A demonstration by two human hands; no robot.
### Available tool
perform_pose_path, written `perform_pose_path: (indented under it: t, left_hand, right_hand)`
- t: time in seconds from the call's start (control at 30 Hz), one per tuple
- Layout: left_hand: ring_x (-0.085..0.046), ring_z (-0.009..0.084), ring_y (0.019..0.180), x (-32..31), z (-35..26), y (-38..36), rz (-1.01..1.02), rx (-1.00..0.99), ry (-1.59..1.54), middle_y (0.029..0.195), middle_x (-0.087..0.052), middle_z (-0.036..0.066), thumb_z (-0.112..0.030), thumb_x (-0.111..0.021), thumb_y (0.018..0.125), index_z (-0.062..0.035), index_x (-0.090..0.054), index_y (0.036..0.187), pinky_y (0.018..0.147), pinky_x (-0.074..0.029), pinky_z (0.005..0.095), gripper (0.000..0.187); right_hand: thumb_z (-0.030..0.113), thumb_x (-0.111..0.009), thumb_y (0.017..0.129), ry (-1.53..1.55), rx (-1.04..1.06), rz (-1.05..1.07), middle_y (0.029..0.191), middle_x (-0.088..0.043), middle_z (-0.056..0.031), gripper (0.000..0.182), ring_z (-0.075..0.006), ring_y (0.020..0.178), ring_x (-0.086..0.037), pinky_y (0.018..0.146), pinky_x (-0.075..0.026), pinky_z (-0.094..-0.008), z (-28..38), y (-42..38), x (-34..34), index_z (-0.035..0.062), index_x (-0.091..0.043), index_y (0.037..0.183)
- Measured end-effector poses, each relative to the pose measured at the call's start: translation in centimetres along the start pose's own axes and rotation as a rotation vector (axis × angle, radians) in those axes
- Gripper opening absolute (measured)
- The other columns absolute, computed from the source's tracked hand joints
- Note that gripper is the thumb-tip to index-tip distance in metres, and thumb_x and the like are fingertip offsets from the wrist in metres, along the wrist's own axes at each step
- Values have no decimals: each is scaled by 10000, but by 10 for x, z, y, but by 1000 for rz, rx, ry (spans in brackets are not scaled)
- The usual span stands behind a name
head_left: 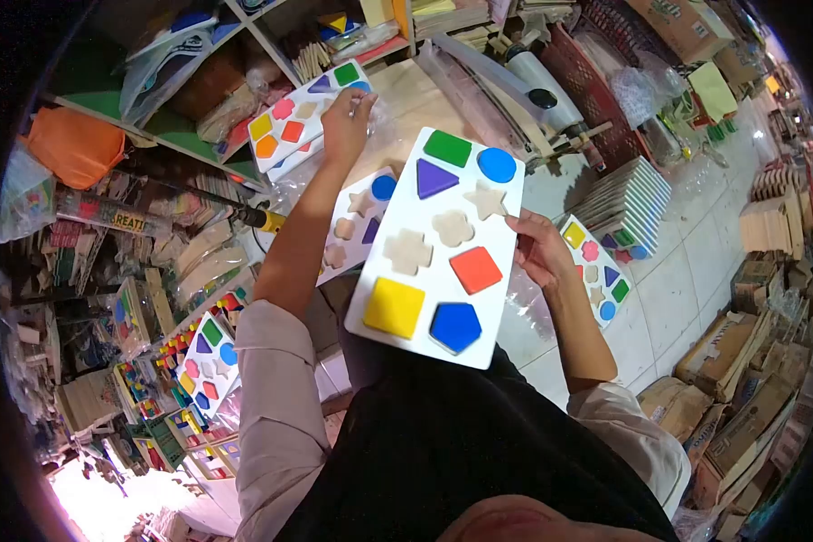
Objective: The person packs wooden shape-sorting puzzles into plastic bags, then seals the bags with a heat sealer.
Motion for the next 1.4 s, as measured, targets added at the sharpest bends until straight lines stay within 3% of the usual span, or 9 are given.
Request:
perform_pose_path:
  t: [0.3, 0.7, 0.8, 0.87, 0.97, 1.1, 1.23, 1.3, 1.4]
  left_hand:
    - [-461, 84, 452, 3, -4, -36, -79, -98, -83, 564, -513, 50, -168, -503, 846, -36, -494, 856, 396, -374, 237, 133]
    - [-493, 77, 490, 31, 15, -65, 1, 174, -131, 636, -510, 43, -111, -546, 809, -8, -492, 855, 430, -426, 215, 125]
    - [-562, 143, 681, 37, 22, -71, 50, 75, -295, 831, -532, 98, -1, -619, 719, -40, -380, 1099, 559, -490, 250, 450]
    - [-544, 268, 892, 43, 8, -81, 140, 462, -515, 1024, -489, 203, 151, -588, 633, -131, -84, 1281, 749, -485, 325, 868]
    - [-536, 316, 920, 44, 25, -82, 298, 553, -596, 1062, -457, 239, 159, -613, 607, -163, 86, 1294, 778, -481, 375, 1031]
    - [-534, 280, 927, 66, 46, -59, 497, 743, -427, 1074, -467, 181, -51, -586, 766, -70, -110, 1271, 776, -486, 383, 694]
    - [-544, 148, 805, 63, 78, -34, 41, 592, -721, 958, -549, 75, -224, -640, 745, 15, -420, 1121, 595, -460, 243, 497]
    - [-536, 109, 784, 58, 85, -34, 55, 451, -625, 922, -556, 57, -198, -642, 742, 1, -496, 1055, 559, -431, 212, 398]
    - [-522, 130, 849, 47, 88, -42, 41, 608, -783, 909, -549, 47, -95, -640, 725, -22, -488, 1039, 633, -454, 239, 357]
  right_hand:
    - [96, -504, 792, -5, 14, 21, 884, -589, -110, 275, -157, 717, -606, 592, -525, -247, 8, 72, 21, -54, -477, 1021]
    - [70, -412, 844, 231, 184, -118, 924, -552, -130, 201, -237, 820, -579, 705, -525, -350, -2, 207, 44, -10, -451, 1025]
    - [51, -395, 847, 271, 236, -85, 975, -533, -150, 221, -261, 858, -567, 741, -510, -391, -16, 221, 17, -24, -426, 1053]
    - [35, -399, 843, 328, 254, -43, 1005, -517, -158, 242, -276, 883, -559, 748, -504, -417, -24, 226, -2, -44, -399, 1072]
    - [23, -399, 842, 286, 226, -47, 988, -520, -151, 239, -268, 878, -560, 734, -509, -406, -38, 239, -22, -41, -401, 1072]
    - [28, -393, 847, 295, 133, 3, 937, -522, -135, 232, -241, 815, -571, 665, -526, -380, -58, 264, -19, -44, -400, 1068]
    - [35, -390, 850, 236, 161, 22, 908, -525, -121, 216, -230, 767, -577, 620, -532, -363, -57, 257, -25, -36, -411, 1053]
    - [40, -434, 838, 302, 145, -44, 889, -519, -116, 238, -215, 719, -573, 573, -534, -350, -56, 248, -26, -24, -405, 1065]
    - [66, -467, 838, 229, 267, -37, 818, -536, -90, 150, -156, 638, -543, 589, -531, -305, -58, 255, -20, -13, -458, 965]
Point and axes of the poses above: each hand's wrist, its own y-axis towards the middle knuckle, its own x-axis out of the back of the hand, z = x × y, the point moved 2 cm from there along y, towards the middle knuckle
